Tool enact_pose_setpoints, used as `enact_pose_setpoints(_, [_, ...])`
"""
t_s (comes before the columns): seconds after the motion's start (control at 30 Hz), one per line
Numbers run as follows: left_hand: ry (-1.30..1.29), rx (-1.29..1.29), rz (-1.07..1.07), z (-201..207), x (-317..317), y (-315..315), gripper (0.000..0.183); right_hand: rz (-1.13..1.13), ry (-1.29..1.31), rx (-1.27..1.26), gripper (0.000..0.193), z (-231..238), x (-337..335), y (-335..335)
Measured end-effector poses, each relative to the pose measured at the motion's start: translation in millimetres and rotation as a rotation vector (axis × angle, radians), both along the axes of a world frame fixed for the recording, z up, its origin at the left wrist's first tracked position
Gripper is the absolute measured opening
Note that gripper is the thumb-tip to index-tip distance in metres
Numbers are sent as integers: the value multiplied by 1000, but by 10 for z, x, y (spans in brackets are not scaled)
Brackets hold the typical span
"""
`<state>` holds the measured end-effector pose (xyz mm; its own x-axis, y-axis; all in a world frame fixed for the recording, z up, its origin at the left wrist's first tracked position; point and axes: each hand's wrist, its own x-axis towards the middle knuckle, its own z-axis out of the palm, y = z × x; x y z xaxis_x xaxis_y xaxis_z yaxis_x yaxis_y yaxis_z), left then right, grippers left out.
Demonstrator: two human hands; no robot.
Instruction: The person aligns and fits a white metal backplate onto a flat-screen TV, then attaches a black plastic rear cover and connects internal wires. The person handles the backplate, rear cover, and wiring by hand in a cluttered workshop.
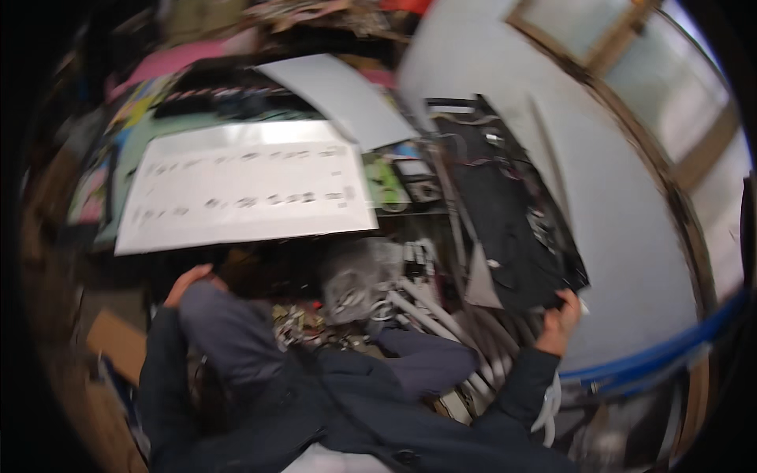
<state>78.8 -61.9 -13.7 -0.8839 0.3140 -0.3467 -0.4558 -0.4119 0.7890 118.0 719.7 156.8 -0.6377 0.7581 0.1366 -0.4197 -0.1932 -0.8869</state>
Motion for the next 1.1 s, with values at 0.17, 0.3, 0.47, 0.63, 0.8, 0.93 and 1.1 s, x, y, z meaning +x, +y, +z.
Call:
enact_pose_setpoints(0.17, [-35, -140, 95, 41, 71, -19, 52, 130, -76, -46, 19, -113, 161, 7])
enact_pose_setpoints(0.3, [34, -234, 164, 239, 279, 38, 45, 304, -58, -111, 31, -125, 2, -311])
enact_pose_setpoints(0.47, [159, -431, 98, 355, 313, -5, 47, 499, -70, -217, 44, 57, -134, -1028])
enact_pose_setpoints(0.63, [234, -370, 86, 717, 387, -4, 47, 756, -101, -283, 55, 75, -339, -1636])
enact_pose_setpoints(0.8, [458, -132, 263, 1281, 421, 61, 75, 939, -184, -387, 57, 108, -256, -2254])
enact_pose_setpoints(0.93, [521, 45, 475, 1566, 476, 279, 83, 1043, -225, -435, 55, 11, -169, -2553])
enact_pose_setpoints(1.1, [347, 343, 768, 1477, 795, 280, 38, 1121, -326, -418, 48, 37, -114, -2702])
